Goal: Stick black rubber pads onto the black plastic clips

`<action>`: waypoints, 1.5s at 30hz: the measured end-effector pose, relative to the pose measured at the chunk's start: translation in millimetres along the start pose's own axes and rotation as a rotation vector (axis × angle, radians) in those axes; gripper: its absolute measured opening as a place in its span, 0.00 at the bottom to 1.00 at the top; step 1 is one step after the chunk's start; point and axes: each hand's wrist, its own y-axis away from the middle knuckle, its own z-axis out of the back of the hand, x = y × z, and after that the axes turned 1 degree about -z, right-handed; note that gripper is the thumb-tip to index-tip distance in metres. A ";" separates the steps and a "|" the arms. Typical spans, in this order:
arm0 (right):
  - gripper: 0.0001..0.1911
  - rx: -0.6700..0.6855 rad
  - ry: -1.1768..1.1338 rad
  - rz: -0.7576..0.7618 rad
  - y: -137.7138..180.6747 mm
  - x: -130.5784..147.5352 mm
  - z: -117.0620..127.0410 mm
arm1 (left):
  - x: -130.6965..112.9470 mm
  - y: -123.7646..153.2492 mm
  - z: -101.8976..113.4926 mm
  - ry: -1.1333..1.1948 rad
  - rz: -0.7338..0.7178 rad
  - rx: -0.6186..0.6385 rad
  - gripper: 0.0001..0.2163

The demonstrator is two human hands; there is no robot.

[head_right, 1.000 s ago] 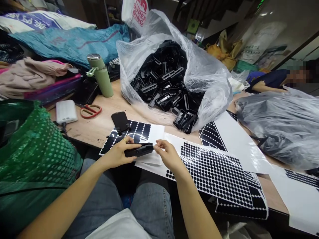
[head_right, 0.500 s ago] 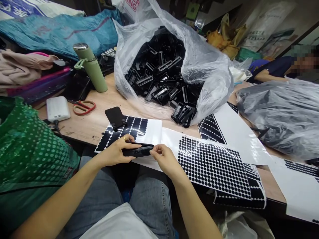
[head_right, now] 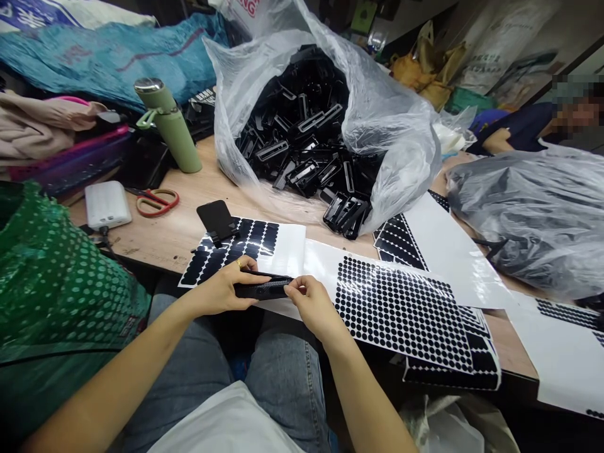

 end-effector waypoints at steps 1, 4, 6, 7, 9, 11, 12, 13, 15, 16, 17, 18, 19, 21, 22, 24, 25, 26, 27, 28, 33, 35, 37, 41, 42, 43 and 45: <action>0.13 -0.003 0.003 -0.002 0.2 0.1 -0.1 | -0.3 -0.1 0.0 0.003 0.001 0.004 0.21; 0.12 -0.016 0.017 -0.003 0.7 0.0 -0.6 | -1.1 -0.3 -0.1 0.012 0.005 0.013 0.22; 0.12 -0.026 0.032 0.005 0.7 -1.0 -1.0 | -1.6 -0.3 -0.4 0.013 0.005 0.018 0.22; 0.12 -0.035 0.040 0.016 0.6 -1.8 -1.3 | -1.8 -0.2 -0.6 0.011 0.004 0.020 0.22; 0.12 -0.053 0.061 0.043 0.6 -3.1 -1.8 | -2.1 -0.1 -0.8 0.007 -0.002 0.021 0.22; 0.11 -0.070 0.093 0.064 1.3 -3.1 -2.2 | -2.4 -0.1 -0.7 0.001 -0.006 0.021 0.22; 0.11 -0.076 0.109 0.070 1.9 -2.5 -2.5 | -2.7 -0.2 -0.5 0.000 -0.009 0.020 0.21; 0.11 -0.083 0.124 0.075 2.7 -1.6 -2.9 | -2.9 -0.4 -0.2 -0.002 -0.012 0.020 0.21; 0.11 -0.096 0.146 0.087 4.4 0.6 -3.8 | -3.8 -0.9 0.4 -0.004 -0.019 0.021 0.21; 0.11 -0.103 0.155 0.095 5.3 1.5 -4.4 | -4.4 -1.1 0.8 -0.005 -0.021 0.022 0.21; 0.11 -0.111 0.164 0.102 6.0 2.3 -4.9 | -5.0 -1.2 1.1 -0.007 -0.024 0.022 0.21; 0.11 -0.119 0.173 0.109 6.5 2.8 -5.4 | -5.5 -1.4 1.3 -0.009 -0.027 0.021 0.21; 0.10 -0.128 0.181 0.115 6.9 3.2 -5.8 | -6.0 -1.4 1.4 -0.010 -0.029 0.019 0.20; 0.10 -0.144 0.191 0.128 7.2 3.4 -6.2 | -6.3 -1.4 1.3 -0.010 -0.028 0.017 0.20; 0.10 -0.152 0.193 0.133 7.3 3.5 -6.2 | -6.3 -1.4 1.2 -0.009 -0.026 0.017 0.20; 0.10 -0.167 0.195 0.141 7.8 3.8 -6.5 | -5.9 -1.3 0.9 -0.004 -0.019 0.019 0.21; 0.10 -0.174 0.195 0.145 8.4 3.9 -7.1 | -5.7 -1.3 0.9 -0.002 -0.016 0.020 0.21; 0.11 -0.183 0.194 0.152 9.3 3.9 -8.1 | -5.5 -1.2 0.8 0.002 -0.012 0.020 0.21; 0.11 -0.194 0.191 0.163 10.2 3.7 -9.7 | -5.3 -1.2 0.8 0.006 -0.010 0.020 0.21; 0.11 -0.205 0.187 0.175 11.1 3.0 -11.7 | -5.1 -1.2 0.8 0.011 -0.009 0.022 0.21; 0.11 -0.284 0.100 0.207 1.9 -9.5 -13.2 | -2.4 -3.7 -0.8 0.027 0.013 0.022 0.20; 0.11 -0.391 0.126 0.195 -12.2 -18.8 0.5 | -0.8 -7.0 -2.0 0.025 0.017 0.029 0.19; 0.09 -0.560 0.266 0.158 -30.1 -28.7 22.6 | 0.6 -11.4 -3.4 0.012 0.011 0.040 0.19; 0.04 -0.626 0.435 0.122 -62.9 -43.7 66.8 | 5.0 -19.5 -7.8 -0.076 -0.029 0.050 0.20; 0.04 -0.600 0.437 0.122 -68.5 -45.5 74.2 | 6.8 -20.6 -9.7 -0.110 -0.049 0.050 0.19; 0.05 -0.576 0.444 0.119 -72.6 -46.3 79.9 | 8.7 -21.3 -12.0 -0.144 -0.069 0.047 0.19; 0.08 -0.533 0.453 0.116 -75.5 -44.9 86.3 | 12.8 -21.4 -17.5 -0.204 -0.099 0.020 0.19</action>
